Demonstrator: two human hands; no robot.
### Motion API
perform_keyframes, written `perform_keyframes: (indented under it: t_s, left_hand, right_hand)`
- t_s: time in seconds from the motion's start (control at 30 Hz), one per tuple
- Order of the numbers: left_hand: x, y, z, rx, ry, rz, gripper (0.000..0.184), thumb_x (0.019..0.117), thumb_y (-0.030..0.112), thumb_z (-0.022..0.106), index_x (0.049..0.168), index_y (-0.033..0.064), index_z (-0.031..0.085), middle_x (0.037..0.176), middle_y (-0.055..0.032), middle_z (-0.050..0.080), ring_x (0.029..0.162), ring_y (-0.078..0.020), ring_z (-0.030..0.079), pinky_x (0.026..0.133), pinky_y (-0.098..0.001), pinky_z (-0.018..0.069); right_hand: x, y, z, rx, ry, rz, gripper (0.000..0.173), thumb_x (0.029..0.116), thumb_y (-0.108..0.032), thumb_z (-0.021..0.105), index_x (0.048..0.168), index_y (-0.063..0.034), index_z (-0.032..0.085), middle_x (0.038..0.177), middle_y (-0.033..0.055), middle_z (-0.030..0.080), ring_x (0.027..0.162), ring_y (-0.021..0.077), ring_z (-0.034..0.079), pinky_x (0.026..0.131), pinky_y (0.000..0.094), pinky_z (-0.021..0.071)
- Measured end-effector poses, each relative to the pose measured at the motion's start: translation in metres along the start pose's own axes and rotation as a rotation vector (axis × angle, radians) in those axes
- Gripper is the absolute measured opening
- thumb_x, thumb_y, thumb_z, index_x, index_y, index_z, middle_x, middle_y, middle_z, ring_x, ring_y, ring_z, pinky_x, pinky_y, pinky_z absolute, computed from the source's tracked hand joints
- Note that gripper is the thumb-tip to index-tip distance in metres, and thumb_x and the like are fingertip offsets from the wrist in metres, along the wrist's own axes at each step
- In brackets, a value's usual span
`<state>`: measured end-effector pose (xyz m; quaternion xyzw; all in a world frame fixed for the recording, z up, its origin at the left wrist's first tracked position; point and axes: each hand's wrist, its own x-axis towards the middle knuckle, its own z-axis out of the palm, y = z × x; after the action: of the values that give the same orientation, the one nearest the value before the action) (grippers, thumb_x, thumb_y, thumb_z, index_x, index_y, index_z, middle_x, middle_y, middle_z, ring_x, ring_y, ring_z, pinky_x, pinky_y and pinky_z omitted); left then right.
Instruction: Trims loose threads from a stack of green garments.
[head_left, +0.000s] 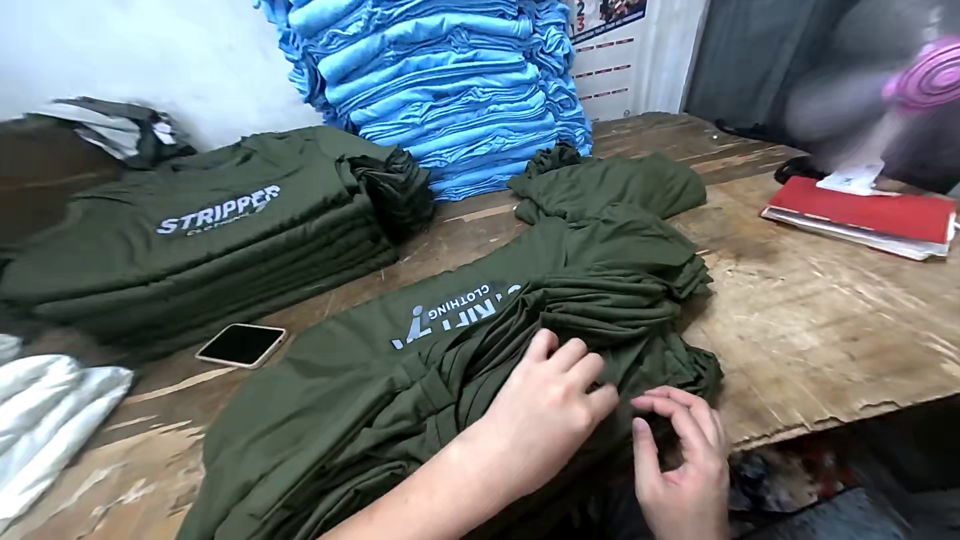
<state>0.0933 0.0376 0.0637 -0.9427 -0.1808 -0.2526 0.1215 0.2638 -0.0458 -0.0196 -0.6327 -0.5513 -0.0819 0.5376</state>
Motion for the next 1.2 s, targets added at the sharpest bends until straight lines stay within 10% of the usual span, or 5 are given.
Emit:
perform_keyframes:
  t_s: [0.4,0.6,0.8,1.03,1.2]
  left_hand:
    - [0.004,-0.011,-0.001,-0.135,-0.071,-0.243,0.028,0.0848,0.013,0.076,0.112,0.0197,0.074,0.098,-0.0021,0.067,0.092,-0.0214,0.065,0.079,-0.0425,0.0522]
    - [0.009,-0.043,0.007,-0.572,-0.194,-0.301,0.022,0.0857,-0.002,0.067,0.098,0.0127,0.079,0.103,-0.0005,0.071,0.092,-0.0087,0.068,0.083,-0.0293,0.0586]
    - [0.016,-0.053,-0.001,-0.679,-0.250,-0.322,0.012,0.0991,0.005,0.060,0.103,0.0084,0.072,0.093,-0.0010,0.072,0.085,-0.0075,0.067,0.080,-0.0286,0.0566]
    - [0.022,-0.040,-0.002,-0.703,-0.200,-0.540,0.032,0.0934,0.010,0.073,0.124,0.0127,0.066,0.091,0.0009,0.073,0.081,-0.0074,0.069,0.078,-0.0293,0.0583]
    - [-0.003,-0.040,-0.006,-0.526,0.059,-0.372,0.029,0.0828,0.026,0.084,0.111,0.0206,0.077,0.104,0.0069,0.070,0.098,-0.0053,0.066,0.089,-0.0317,0.0559]
  right_hand:
    - [-0.004,0.001,0.001,-0.031,0.029,0.002,0.023,0.0920,-0.031,0.057,0.097,-0.0189,0.075,0.111,0.0019,0.069,0.106,0.0181,0.061,0.092,0.0476,0.0414]
    - [0.009,-0.022,0.017,-0.189,0.053,-0.134,0.067,0.0812,-0.075,0.062,0.098,-0.0112,0.069,0.089,0.0037,0.069,0.085,0.0219,0.063,0.086,0.0510,0.0435]
    - [0.022,-0.018,0.038,0.007,-0.002,-0.232,0.023,0.0825,-0.021,0.072,0.104,-0.0139,0.075,0.090,-0.0047,0.074,0.084,0.0125,0.067,0.090,0.0450,0.0484]
    - [0.011,0.000,0.020,-0.047,0.267,-0.343,0.017,0.0973,-0.036,0.067,0.091,-0.0268,0.080,0.076,-0.0037,0.063,0.090,0.0132,0.058,0.101,0.0436,0.0329]
    - [0.008,0.002,0.012,0.069,0.268,-0.250,0.025,0.1024,-0.040,0.058,0.087,-0.0235,0.069,0.086,-0.0068,0.064,0.098,0.0079,0.060,0.101,0.0320,0.0414]
